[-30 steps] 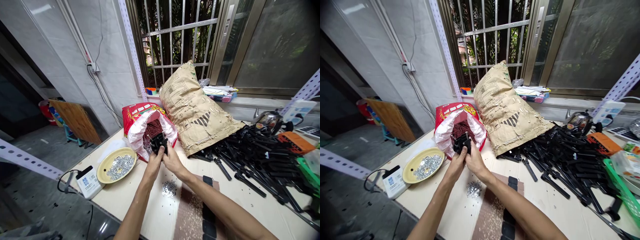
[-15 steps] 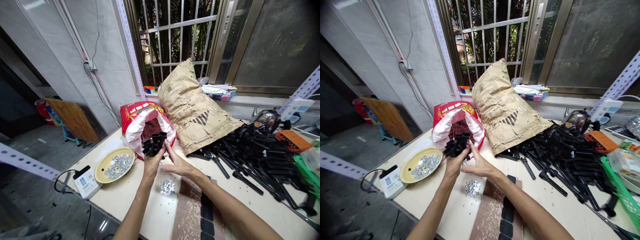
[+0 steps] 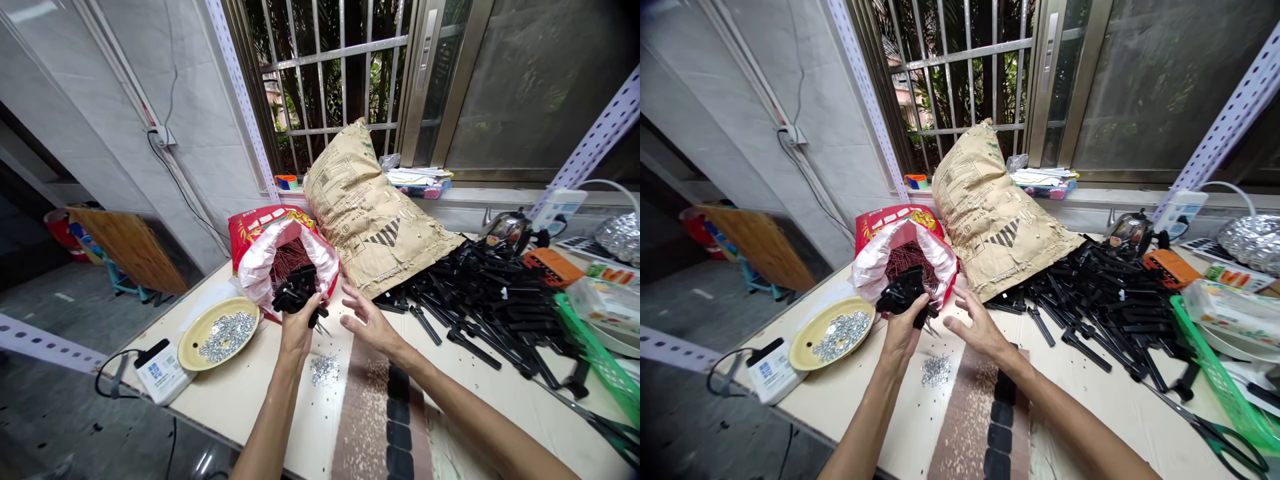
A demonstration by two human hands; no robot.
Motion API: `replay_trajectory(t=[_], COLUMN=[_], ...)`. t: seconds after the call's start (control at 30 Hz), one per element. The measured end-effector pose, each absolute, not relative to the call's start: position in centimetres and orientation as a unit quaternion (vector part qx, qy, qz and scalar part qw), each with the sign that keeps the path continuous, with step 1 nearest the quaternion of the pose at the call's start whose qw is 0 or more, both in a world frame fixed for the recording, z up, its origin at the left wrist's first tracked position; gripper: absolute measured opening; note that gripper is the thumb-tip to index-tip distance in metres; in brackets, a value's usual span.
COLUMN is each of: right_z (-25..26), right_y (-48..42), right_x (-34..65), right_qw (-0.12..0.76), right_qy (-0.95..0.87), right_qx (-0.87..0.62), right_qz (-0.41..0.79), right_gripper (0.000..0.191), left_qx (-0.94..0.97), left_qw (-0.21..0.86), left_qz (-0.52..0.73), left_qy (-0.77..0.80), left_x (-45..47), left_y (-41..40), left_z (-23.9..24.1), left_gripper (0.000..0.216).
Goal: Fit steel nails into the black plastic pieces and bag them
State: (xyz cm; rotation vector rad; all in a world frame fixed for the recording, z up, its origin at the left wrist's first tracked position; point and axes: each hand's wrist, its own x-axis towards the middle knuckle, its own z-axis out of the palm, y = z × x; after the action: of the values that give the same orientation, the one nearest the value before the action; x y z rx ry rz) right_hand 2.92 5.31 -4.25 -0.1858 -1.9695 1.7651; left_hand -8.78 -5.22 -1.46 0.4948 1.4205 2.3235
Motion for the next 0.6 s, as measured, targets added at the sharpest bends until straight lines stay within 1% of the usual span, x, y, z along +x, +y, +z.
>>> replay_trajectory(t=[0.07,0.17,0.23,0.27,0.33,0.43,0.5,0.6], right_z=[-4.7,-5.3,-5.3,-5.2,-4.8,-3.9,-3.3,-2.7], right_y=[5.7,6.0,6.1,6.0,5.6,4.6,4.0,3.8], right_x=[3.3,3.9,4.2,4.3,4.2,3.4,2.7,2.0], right_qw=[0.254,0.29,0.326,0.34,0.343,0.317,0.325,0.354], right_qy=[-0.713,-0.707,-0.719,-0.73,-0.751,-0.77,-0.779,-0.781], right_qx=[-0.075,-0.096,-0.111,-0.116,-0.113,-0.092,-0.095,-0.115], right_qz=[0.649,0.638,0.603,0.581,0.553,0.546,0.529,0.502], right_gripper=[0.061,0.048,0.038,0.034,0.027,0.027,0.025,0.014], left_qx=[0.171,0.167,0.157,0.15,0.131,0.156,0.19,0.22], left_qw=[0.156,0.023,-0.037,-0.044,-0.011,0.118,0.19,0.232], left_qz=[0.814,0.754,0.718,0.716,0.734,0.758,0.758,0.746], left_qy=[0.532,0.635,0.677,0.68,0.667,0.622,0.594,0.584], left_x=[-8.6,-8.8,-9.0,-9.0,-8.8,-7.8,-7.2,-6.6], left_y=[-5.0,-5.0,-5.2,-5.3,-5.2,-4.6,-4.1,-3.9], left_z=[-1.6,-2.0,-2.1,-2.0,-1.9,-1.6,-1.4,-1.4], left_gripper=[0.033,0.038,0.043,0.044,0.042,0.04,0.039,0.034])
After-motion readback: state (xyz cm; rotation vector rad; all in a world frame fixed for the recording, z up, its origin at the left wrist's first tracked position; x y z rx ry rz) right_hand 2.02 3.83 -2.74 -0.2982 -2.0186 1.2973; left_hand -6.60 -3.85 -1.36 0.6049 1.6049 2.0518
